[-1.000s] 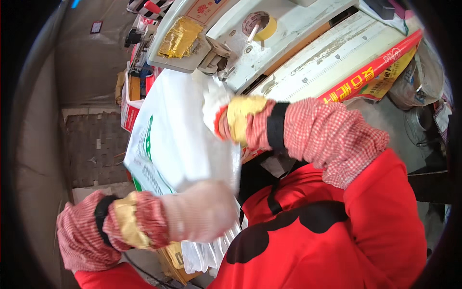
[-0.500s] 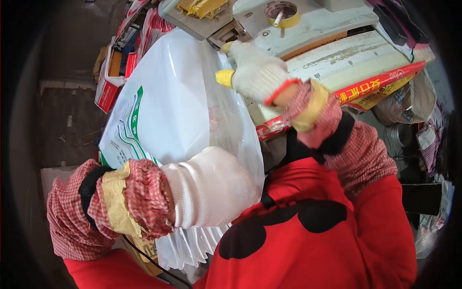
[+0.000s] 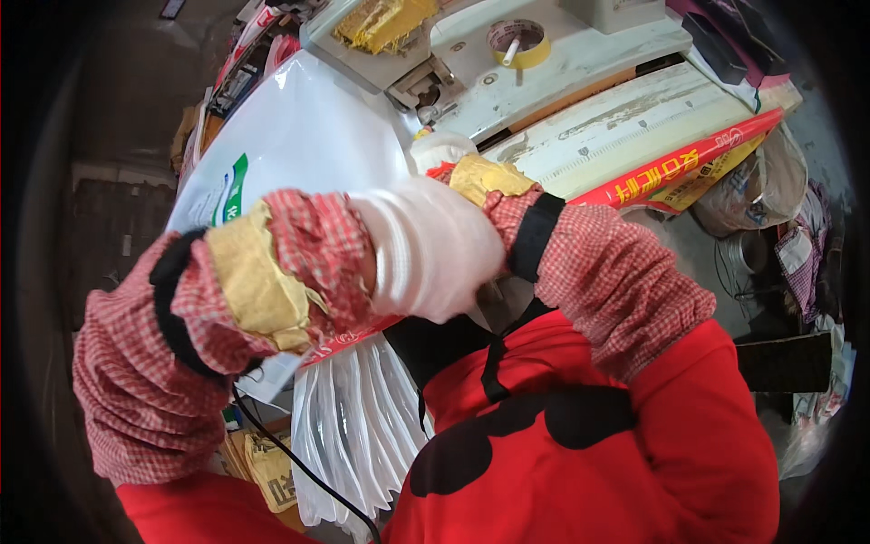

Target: Sealing white plastic fertilizer bags using an industrial sewing machine.

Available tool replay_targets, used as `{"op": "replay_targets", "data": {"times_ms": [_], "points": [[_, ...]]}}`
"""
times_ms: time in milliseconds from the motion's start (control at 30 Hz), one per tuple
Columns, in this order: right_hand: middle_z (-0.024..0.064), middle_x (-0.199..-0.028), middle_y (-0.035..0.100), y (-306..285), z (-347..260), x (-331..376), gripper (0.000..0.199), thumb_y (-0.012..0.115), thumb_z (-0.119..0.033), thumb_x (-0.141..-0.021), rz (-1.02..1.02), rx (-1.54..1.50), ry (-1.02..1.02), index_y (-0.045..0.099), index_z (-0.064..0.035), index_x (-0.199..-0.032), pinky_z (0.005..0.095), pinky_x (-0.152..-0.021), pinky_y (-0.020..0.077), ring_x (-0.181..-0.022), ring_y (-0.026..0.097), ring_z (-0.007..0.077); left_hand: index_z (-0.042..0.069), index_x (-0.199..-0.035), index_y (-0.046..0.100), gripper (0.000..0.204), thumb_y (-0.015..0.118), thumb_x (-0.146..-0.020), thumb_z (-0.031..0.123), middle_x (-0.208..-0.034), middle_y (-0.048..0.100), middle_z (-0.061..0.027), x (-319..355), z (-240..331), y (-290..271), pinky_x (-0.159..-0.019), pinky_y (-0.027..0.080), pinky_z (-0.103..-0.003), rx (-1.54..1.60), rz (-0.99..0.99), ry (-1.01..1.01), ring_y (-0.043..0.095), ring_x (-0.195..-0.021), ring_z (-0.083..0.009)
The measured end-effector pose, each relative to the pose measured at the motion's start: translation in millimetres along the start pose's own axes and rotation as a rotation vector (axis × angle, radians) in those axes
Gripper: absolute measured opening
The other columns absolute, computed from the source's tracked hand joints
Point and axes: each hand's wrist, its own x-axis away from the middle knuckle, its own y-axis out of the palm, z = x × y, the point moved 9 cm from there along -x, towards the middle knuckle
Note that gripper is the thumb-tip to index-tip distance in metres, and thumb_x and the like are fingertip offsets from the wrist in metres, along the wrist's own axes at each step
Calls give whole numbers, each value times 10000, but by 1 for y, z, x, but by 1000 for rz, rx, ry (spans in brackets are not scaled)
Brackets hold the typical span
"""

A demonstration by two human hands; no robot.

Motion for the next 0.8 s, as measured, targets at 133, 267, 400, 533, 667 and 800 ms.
{"op": "replay_targets", "data": {"times_ms": [133,267,400,533,667,800], "points": [[110,-716,646,6,12,5,264,595,-124,-765,-199,-101,-32,631,7,-991,438,-569,486,-675,652,289,104,-706,682,143,649,-723,242,-611,623,-81,31,-41,-2,-641,484,-371,-342,-388,-198,632,-664,-266],[111,-758,656,-11,-5,-3,274,592,-130,-779,-129,-277,-51,628,-14,-1024,454,-612,492,-715,656,297,96,-687,693,66,659,-671,150,-653,641,-81,51,-8,-6,-695,507,-347,-410,-282,-82,642,-696,-240],[112,-800,665,-36,-39,2,286,588,-136,-792,8,-479,-101,626,-34,-1057,469,-655,498,-755,660,306,150,-606,655,60,643,-640,103,-589,589,-37,12,55,41,-586,507,-361,-39,-332,210,621,-630,-235],[112,-842,675,-39,-58,44,300,584,-141,-805,-77,-328,-213,623,-55,-1090,484,-698,505,-795,663,315,158,-631,650,67,631,-652,98,-586,587,-33,-21,74,16,-532,506,-358,66,54,313,625,-607,-241],[113,-884,684,-39,-42,66,316,581,-147,-818,-194,-131,-200,621,-75,-1123,500,-741,511,-835,667,324,134,-659,655,47,613,-680,138,-619,619,-43,-10,63,26,-504,492,-377,-46,-143,197,637,-622,-253],[191,-892,672,-66,-4,61,259,480,-170,-883,101,-184,13,628,-21,-1036,481,-738,516,-860,646,398,101,-655,644,85,611,-687,172,-614,612,-59,-7,76,15,-485,466,-391,17,4,295,630,-622,-264]]}}
